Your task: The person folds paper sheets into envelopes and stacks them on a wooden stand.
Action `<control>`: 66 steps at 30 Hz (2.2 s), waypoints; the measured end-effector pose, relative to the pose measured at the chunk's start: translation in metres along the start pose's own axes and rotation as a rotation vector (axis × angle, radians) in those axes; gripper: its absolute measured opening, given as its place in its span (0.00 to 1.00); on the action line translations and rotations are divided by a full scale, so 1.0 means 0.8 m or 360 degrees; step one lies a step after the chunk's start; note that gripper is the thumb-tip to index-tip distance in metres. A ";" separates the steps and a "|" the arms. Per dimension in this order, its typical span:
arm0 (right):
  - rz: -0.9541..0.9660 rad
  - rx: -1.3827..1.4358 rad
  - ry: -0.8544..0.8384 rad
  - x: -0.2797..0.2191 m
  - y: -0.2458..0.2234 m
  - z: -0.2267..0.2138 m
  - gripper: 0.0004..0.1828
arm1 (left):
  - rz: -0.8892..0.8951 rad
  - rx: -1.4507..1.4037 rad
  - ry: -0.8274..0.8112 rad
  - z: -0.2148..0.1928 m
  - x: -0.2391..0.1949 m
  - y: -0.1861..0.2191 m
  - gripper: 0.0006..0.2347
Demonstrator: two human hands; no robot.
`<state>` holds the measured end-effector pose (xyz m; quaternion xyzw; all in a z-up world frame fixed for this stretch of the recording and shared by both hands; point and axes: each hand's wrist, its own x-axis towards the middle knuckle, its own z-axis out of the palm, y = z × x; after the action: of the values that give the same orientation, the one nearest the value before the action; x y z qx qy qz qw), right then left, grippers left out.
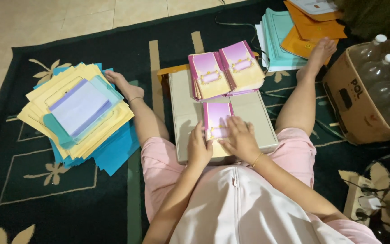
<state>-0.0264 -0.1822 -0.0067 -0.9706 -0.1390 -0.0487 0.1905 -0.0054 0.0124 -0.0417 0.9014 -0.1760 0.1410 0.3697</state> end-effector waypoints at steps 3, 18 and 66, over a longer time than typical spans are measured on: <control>0.0342 0.0080 -0.0023 0.001 -0.003 -0.012 0.55 | -0.0214 -0.0575 0.0113 0.000 -0.009 -0.003 0.39; 0.0478 0.0538 0.0686 0.224 0.060 -0.024 0.35 | -0.0129 -0.0573 0.0411 0.001 0.227 -0.035 0.26; -0.0105 0.1689 0.0744 0.054 -0.025 -0.033 0.40 | 0.0121 -0.1190 0.0356 -0.038 0.056 0.029 0.37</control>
<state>0.0080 -0.1638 0.0308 -0.7008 -0.1288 -0.1911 0.6751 0.0213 0.0091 0.0105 0.6764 -0.2070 0.1780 0.6840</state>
